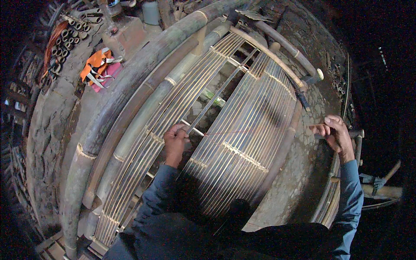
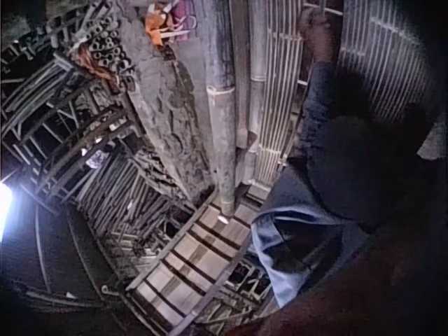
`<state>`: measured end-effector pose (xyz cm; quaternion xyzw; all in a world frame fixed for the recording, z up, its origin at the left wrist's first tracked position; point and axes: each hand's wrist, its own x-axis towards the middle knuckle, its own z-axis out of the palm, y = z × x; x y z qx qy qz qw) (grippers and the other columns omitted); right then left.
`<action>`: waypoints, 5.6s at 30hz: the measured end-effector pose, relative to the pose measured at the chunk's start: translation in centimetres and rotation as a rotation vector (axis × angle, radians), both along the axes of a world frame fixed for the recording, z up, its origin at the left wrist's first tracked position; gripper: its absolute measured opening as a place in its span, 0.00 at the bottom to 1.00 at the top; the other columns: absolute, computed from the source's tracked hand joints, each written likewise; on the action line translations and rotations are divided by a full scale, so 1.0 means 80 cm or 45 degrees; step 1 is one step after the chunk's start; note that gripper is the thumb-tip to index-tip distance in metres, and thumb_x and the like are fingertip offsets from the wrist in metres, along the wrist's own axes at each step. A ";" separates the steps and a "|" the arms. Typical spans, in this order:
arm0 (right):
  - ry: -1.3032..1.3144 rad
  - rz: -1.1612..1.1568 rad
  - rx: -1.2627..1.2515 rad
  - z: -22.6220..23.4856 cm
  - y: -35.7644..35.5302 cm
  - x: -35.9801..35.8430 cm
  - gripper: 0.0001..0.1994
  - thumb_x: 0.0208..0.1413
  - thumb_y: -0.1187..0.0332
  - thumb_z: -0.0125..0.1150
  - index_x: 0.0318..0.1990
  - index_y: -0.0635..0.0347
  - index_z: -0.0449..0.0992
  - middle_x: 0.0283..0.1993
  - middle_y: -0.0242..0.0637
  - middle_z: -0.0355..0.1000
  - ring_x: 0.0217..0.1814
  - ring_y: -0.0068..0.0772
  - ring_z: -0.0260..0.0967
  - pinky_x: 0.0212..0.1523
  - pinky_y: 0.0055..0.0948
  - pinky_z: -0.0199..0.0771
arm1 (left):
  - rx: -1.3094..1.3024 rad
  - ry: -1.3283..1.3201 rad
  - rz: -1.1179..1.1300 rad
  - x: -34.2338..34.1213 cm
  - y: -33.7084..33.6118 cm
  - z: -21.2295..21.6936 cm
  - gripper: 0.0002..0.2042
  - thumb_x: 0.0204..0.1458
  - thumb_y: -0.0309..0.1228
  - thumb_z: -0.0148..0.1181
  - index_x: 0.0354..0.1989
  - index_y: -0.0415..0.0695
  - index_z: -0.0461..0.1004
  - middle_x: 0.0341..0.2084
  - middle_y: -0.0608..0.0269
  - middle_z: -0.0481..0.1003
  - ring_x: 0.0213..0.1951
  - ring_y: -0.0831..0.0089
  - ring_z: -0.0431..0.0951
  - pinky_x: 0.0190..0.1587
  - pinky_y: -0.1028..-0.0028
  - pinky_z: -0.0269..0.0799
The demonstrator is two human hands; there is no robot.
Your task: The person threads and ties thin bamboo strips through the gaps of a larger bamboo lattice structure by hand to secure the slats.
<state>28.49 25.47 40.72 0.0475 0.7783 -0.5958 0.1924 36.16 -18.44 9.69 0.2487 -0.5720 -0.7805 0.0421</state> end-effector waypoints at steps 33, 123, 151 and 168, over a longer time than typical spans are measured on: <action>0.494 -1.166 0.339 0.063 0.332 0.288 0.12 0.68 0.54 0.55 0.38 0.52 0.72 0.24 0.20 0.63 0.21 0.14 0.59 0.21 0.17 0.57 | -1.094 -0.264 -0.447 0.033 0.033 -0.052 0.10 0.48 0.36 0.67 0.31 0.42 0.81 0.29 0.43 0.79 0.36 0.42 0.79 0.38 0.49 0.74; -0.080 -0.289 0.561 -0.169 0.196 0.108 0.15 0.58 0.62 0.66 0.51 0.56 0.78 0.43 0.30 0.72 0.42 0.26 0.68 0.43 0.29 0.72 | -0.705 0.324 -0.193 0.036 0.017 0.014 0.14 0.48 0.15 0.59 0.44 0.38 0.75 0.40 0.54 0.77 0.43 0.63 0.78 0.49 0.67 0.73; 0.366 0.570 0.758 -0.317 -0.017 0.217 0.10 0.63 0.65 0.59 0.36 0.64 0.73 0.29 0.33 0.66 0.34 0.26 0.62 0.38 0.32 0.65 | -1.619 -1.077 0.215 0.759 -0.144 0.068 0.42 0.43 0.37 0.73 0.68 0.40 0.60 0.59 0.38 0.66 0.59 0.40 0.66 0.62 0.51 0.64; -0.074 0.331 1.036 -0.198 -0.115 0.386 0.15 0.64 0.60 0.60 0.48 0.65 0.75 0.38 0.38 0.72 0.40 0.28 0.70 0.42 0.31 0.71 | -1.492 -0.884 -0.604 0.827 -0.279 -0.022 0.30 0.48 0.40 0.69 0.57 0.40 0.67 0.42 0.44 0.69 0.46 0.47 0.71 0.48 0.53 0.68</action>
